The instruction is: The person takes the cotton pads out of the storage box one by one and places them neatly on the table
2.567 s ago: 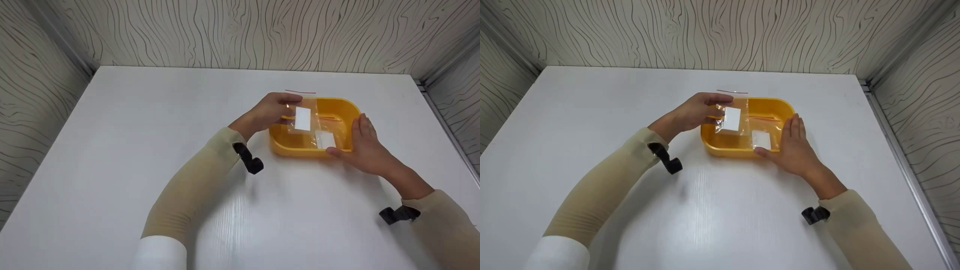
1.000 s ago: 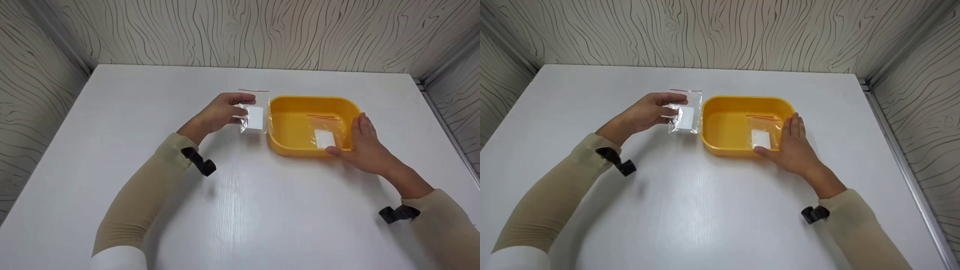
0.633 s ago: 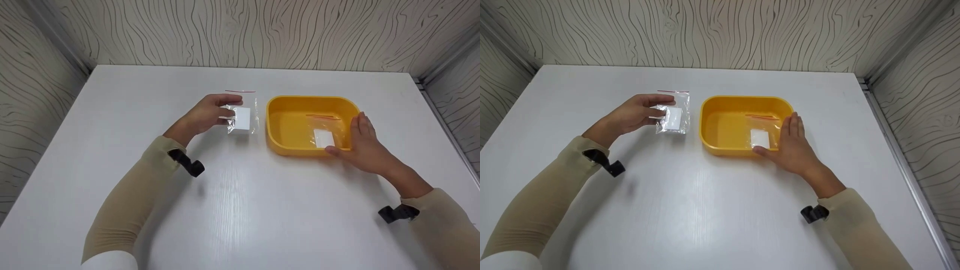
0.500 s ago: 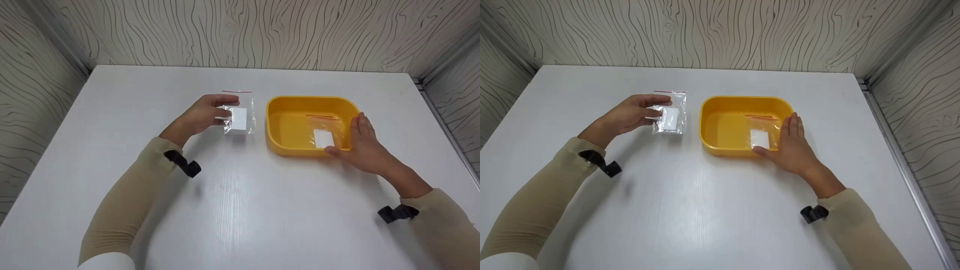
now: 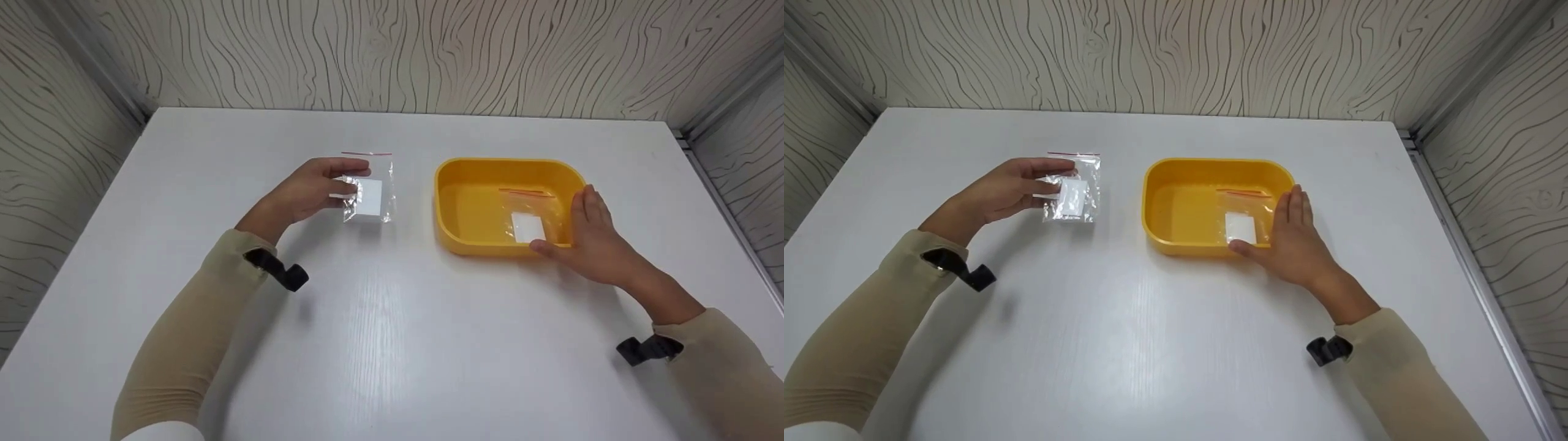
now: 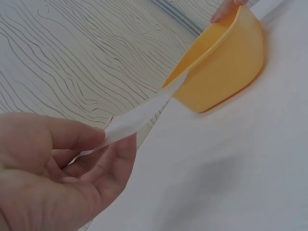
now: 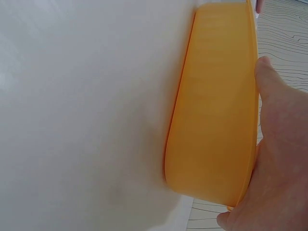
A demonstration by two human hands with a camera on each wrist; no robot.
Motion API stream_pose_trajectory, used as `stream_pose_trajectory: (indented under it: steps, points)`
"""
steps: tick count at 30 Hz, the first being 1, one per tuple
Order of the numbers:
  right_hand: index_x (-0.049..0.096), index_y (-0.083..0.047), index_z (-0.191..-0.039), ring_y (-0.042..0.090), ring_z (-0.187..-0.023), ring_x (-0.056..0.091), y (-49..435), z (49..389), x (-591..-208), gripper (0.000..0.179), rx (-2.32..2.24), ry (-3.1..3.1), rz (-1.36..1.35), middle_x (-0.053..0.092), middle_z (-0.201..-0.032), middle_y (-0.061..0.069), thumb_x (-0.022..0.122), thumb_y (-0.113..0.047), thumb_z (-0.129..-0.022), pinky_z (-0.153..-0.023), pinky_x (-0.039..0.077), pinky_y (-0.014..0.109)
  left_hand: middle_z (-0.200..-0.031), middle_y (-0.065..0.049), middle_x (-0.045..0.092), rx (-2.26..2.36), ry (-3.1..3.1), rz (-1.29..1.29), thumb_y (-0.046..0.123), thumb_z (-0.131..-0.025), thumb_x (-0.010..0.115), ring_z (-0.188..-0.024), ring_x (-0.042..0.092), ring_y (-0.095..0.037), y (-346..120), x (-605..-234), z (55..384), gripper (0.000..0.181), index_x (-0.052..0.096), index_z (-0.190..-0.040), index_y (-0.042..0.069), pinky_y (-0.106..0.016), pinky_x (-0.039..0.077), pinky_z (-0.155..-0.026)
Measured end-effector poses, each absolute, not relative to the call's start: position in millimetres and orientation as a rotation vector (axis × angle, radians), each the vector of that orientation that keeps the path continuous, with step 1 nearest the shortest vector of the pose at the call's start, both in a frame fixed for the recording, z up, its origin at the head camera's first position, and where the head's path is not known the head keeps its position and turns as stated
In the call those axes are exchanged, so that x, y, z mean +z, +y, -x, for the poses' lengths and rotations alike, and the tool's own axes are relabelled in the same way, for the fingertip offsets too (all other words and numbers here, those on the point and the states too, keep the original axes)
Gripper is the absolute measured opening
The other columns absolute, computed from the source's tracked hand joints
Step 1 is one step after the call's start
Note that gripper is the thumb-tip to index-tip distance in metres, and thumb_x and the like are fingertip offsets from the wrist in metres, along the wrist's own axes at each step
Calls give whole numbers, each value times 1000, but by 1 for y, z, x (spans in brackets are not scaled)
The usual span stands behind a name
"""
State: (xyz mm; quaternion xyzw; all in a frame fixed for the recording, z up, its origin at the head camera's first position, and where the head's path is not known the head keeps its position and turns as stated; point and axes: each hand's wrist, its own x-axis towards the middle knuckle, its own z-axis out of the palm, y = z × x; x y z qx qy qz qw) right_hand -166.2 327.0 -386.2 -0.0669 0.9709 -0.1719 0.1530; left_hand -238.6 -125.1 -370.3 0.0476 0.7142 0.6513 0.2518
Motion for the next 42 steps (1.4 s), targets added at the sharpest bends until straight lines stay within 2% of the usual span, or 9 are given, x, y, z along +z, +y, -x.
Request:
stream_pose_trajectory:
  steps: [8,17,29,42]
  points:
    - [-22,11,-150,47,-148,-24,326,165,-384,131,-511,2792,204,-34,-158,27,61,-70,-90,-115,12,72,-154,-9,48,1786,1934,-121,-11,-98,53,-132,50,-25,-147,-369,238,54,48,-150,4,-46,45,-110]
    - [-21,13,-150,47,-147,-27,329,166,-385,129,-522,2782,202,-36,-157,26,60,-69,-91,-117,9,69,-153,-7,48,1762,1937,-97,-9,-99,54,-123,54,-20,-171,-376,239,53,48,-150,5,-31,53,-97]
    - [-21,10,-151,46,-148,-26,327,164,-385,130,-539,2780,190,-36,-158,23,61,-70,-90,-116,10,71,-154,-11,45,1794,1928,-66,-7,-100,54,-113,58,-15,-197,-385,240,55,42,-153,2,-26,54,-88]
    - [-19,13,-151,48,-148,-23,327,164,-387,129,-542,2793,208,-33,-159,28,62,-68,-90,-117,10,69,-153,-9,47,1758,1937,-49,-6,-100,55,-107,58,-14,-222,-385,239,56,41,-154,3,-25,54,-86]
